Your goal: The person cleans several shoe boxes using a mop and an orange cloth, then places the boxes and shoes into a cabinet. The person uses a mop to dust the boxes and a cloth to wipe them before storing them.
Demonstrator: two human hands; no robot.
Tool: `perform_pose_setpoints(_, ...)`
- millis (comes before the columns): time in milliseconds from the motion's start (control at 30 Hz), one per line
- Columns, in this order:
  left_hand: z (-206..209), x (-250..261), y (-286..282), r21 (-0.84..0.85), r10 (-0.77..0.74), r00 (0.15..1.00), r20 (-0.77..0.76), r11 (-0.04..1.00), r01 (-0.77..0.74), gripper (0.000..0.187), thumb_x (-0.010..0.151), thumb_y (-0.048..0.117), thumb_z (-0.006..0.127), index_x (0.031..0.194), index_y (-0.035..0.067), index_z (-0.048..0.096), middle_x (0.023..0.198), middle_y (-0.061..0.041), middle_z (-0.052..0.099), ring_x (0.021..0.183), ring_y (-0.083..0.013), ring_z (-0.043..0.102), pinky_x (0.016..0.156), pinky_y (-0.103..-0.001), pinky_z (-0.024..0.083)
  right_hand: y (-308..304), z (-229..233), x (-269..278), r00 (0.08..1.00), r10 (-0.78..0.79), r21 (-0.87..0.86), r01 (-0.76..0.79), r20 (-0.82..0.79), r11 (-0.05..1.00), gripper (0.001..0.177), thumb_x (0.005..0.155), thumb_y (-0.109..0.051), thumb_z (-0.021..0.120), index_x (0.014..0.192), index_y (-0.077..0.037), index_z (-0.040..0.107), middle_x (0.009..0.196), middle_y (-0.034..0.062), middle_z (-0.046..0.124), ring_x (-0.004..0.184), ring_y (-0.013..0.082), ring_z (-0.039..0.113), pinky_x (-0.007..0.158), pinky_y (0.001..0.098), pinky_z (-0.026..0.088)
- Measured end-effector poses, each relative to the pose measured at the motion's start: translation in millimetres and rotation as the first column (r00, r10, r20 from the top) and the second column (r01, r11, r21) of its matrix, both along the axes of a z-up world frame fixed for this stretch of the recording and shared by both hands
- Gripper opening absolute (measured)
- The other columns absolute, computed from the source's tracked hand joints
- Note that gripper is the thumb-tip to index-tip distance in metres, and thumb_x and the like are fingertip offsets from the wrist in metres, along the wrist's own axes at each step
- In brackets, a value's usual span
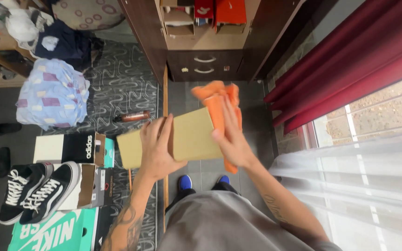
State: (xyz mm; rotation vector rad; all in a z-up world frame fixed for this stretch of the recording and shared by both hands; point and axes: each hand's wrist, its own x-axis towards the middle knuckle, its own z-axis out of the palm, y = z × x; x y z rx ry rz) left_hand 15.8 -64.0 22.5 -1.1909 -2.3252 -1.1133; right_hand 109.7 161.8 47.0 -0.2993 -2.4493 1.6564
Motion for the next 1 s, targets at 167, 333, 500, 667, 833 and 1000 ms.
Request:
perform_pose_setpoints(167,8.9,2.1,12.5,-0.070,0.068,0.951,-0.303,0.993,-0.093,0.102,0.050,0.018,0.083,0.146,0.004,0.051,0.129,-0.016,0.054,0.122,-0.0343,0.052,0.110,-0.065,0.031,-2.8,5.2,-15.7,0.977,0.058,-0.251,-0.110,-0.206,0.962,0.100,0.083,-0.047,0.072,0.163,-0.014,0.021,0.169,0.0168,0.013,0.156,0.0339,0.006,0.124,0.0560,0.001)
perform_pose_setpoints(333,5.6,3.6,21.6,-0.083,0.089,0.937,-0.339,0.989,-0.124,0.099,0.050,0.021,0.083,0.143,0.002,0.052,0.128,-0.016,0.054,0.120,-0.0351,0.053,0.108,-0.067,0.034,34.8,-31.8,-29.8,0.960,0.079,-0.185,-0.131,-0.268,0.974,0.111,0.068,-0.056,0.081,0.160,-0.020,0.031,0.168,0.0140,0.016,0.157,0.0332,0.006,0.124,0.0568,0.000)
perform_pose_setpoints(500,5.9,7.8,35.3,-0.130,0.089,0.943,-0.322,0.982,-0.137,0.101,0.051,0.021,0.083,0.145,0.002,0.050,0.130,-0.018,0.053,0.124,-0.0363,0.051,0.110,-0.068,0.031,40.9,-40.0,-31.1,0.952,0.036,-0.218,-0.106,-0.304,0.970,0.095,0.071,-0.056,0.076,0.151,-0.019,0.042,0.164,0.0133,0.022,0.154,0.0333,0.018,0.122,0.0611,0.010)
perform_pose_setpoints(667,25.9,-0.7,21.9,-0.033,0.070,0.907,-0.415,0.995,-0.092,0.100,0.073,0.085,0.062,0.136,0.008,0.061,0.133,-0.017,0.055,0.130,-0.0378,0.047,0.114,-0.071,0.019,46.3,-45.5,-12.9,0.960,-0.038,-0.281,-0.043,-0.276,0.959,0.084,0.075,-0.060,0.067,0.142,-0.015,0.046,0.161,0.0169,0.028,0.140,0.0334,0.035,0.109,0.0575,0.033)
perform_pose_setpoints(833,-6.4,-26.0,-45.0,0.210,0.507,0.799,0.324,0.785,-0.583,0.061,0.099,0.049,0.052,0.141,0.004,0.051,0.141,-0.018,0.047,0.135,-0.0348,0.043,0.117,-0.051,0.025,55.7,-28.7,13.8,0.955,-0.038,-0.259,-0.041,-0.295,0.965,0.095,0.069,-0.070,0.066,0.142,-0.013,0.045,0.163,0.0156,0.026,0.141,0.0309,0.030,0.108,0.0533,0.029)
perform_pose_setpoints(1000,-5.6,-7.9,-49.8,-0.024,-0.140,-0.154,0.978,0.659,-0.752,0.066,0.080,0.036,0.075,0.136,0.003,0.059,0.130,-0.020,0.063,0.113,-0.0347,0.064,0.097,-0.048,0.050,66.7,-25.4,27.6,0.910,0.129,-0.073,-0.171,-0.394,0.983,0.115,0.056,-0.074,0.077,0.145,-0.010,0.042,0.165,0.0189,0.016,0.155,0.0358,0.008,0.121,0.0573,0.003)
